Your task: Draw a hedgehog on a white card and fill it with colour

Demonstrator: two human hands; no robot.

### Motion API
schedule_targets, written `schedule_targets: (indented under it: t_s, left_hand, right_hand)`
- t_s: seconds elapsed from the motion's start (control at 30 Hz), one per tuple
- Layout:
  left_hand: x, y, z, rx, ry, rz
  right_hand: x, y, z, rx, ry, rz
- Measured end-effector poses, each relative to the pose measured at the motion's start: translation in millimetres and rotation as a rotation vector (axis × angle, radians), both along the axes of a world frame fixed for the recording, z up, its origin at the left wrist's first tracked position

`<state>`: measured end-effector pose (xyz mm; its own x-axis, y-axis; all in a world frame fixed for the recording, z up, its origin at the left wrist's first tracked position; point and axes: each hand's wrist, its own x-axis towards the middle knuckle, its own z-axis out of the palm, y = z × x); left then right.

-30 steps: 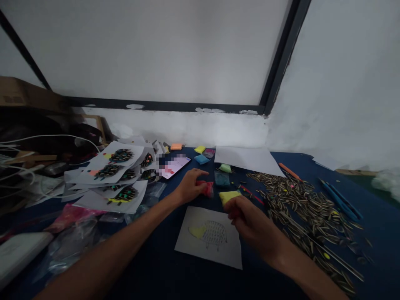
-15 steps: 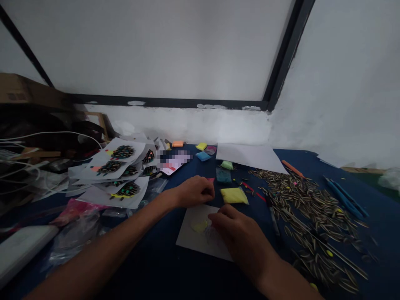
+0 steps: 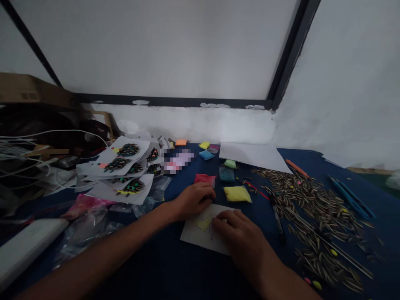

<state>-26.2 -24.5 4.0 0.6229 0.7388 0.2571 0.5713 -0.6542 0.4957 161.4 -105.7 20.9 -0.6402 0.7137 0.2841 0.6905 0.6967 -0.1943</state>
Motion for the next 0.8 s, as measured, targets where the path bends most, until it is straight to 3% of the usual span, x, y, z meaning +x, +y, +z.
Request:
schedule_targets:
  t_s: [0.27,0.37,0.53,0.8]
  left_hand:
    - [0,-1,3.1,-0.026,-0.012,-0.021]
    - [-1,0,-0.5,-0.026,-0.066,-0.030]
    - [-4,5,4.6,-0.222,-0.230,-0.025]
    - [2,5,23.6,-0.551,-0.272,-0.020]
  right_hand:
    - [0,7,1,0.018,0.256,-0.193]
    - [2,7,1,-0.021,0.254,-0.189]
    - [3,5,2,0.078,0.229,-0.135]
    - [1,3,0,0.206,0.220,-0.191]
